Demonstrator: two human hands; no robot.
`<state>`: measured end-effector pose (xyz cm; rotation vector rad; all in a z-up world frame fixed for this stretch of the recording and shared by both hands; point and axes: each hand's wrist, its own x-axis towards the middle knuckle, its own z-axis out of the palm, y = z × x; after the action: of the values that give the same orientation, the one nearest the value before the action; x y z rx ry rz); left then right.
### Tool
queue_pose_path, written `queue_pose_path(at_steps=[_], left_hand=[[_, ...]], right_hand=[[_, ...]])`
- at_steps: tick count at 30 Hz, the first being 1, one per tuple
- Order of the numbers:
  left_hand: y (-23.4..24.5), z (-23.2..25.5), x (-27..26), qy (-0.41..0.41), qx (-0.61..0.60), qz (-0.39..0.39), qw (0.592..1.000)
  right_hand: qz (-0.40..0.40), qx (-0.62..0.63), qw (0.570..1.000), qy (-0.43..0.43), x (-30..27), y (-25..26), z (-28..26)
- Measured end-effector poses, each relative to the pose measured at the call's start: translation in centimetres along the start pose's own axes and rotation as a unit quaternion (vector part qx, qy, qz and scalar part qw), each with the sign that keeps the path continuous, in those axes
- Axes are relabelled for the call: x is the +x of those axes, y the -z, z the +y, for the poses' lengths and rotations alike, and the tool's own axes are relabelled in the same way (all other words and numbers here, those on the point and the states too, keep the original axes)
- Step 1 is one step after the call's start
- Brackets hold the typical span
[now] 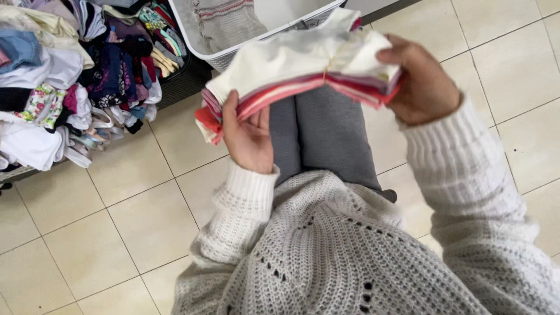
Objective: The person sorts through a stack of underwear, picking up individual items, displaying them, and stacking them on their lap before securing a stack with a rubber band and wiping out a plastic bin.
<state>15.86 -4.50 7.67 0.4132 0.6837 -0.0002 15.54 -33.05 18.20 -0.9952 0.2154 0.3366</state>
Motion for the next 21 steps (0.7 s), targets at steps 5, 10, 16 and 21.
queue_pose_path(at_steps=[5,10,16,21], left_hand=[[-8.9,2.2,0.3,-0.141,-0.021,-0.127,0.982],[-9.1,2.1,-5.2,-0.196,-0.023,-0.228,0.953],[10.0,-3.8,-7.3,-0.019,0.12,0.009,0.993],[16.3,0.1,-9.9,0.236,0.35,0.1,0.901]], right_hand=[[0.066,-0.204,0.976,-0.029,5.3,1.3,-6.2],[0.198,-0.581,0.78,-0.124,7.7,6.8,-7.1],[-0.062,-0.095,0.992,-0.054,6.7,11.8,5.5],[0.041,-0.075,0.996,-0.04,4.6,13.8,13.2]])
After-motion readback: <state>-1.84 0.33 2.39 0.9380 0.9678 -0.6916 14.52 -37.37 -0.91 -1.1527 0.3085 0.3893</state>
